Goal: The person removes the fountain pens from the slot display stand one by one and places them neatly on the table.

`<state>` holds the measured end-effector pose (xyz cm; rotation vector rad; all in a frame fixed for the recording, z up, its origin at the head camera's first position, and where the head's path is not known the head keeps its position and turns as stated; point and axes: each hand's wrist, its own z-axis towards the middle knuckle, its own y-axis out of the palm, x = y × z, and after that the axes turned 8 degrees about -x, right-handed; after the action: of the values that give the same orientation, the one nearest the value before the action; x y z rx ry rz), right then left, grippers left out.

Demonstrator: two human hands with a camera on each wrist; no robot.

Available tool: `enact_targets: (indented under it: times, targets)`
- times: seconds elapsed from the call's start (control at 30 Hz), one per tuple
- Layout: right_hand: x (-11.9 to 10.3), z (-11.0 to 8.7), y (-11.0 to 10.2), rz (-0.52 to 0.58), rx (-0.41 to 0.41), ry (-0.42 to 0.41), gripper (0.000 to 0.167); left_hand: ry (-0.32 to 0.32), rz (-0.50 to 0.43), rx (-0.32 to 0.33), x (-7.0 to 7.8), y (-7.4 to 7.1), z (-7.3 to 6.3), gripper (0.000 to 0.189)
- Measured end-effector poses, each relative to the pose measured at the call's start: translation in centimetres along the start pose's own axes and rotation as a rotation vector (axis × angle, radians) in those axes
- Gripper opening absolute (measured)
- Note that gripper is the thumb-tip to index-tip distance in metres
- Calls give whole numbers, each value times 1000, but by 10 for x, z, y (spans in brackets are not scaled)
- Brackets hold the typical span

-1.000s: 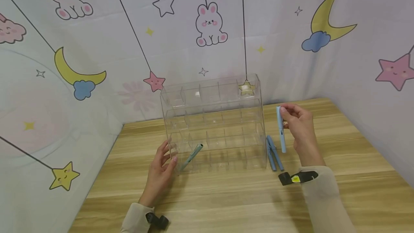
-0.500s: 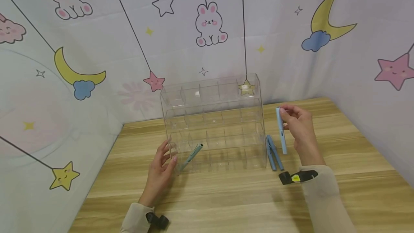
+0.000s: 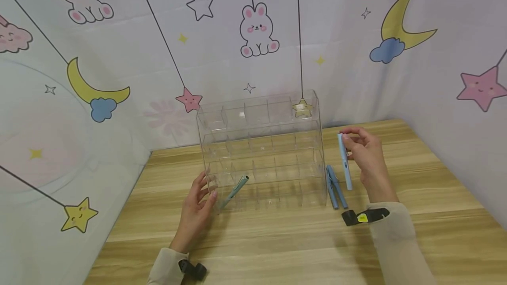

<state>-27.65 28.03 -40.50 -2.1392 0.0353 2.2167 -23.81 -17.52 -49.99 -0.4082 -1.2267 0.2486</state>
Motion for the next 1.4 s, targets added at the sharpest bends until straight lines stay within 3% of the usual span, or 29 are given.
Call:
enact_targets:
  times: [0.33,1.07,1.4]
  targets:
    - [1,1,-1,-17,-3,10,15,-8,-3,-1,-1,0,0,71]
    - [9,3,-1,-218,-17,2,29,-8,2,-2,-1,0,0,71]
    - [12,6,-3,-198,-35,11,24,-4,8,-3,-1,0,1,71]
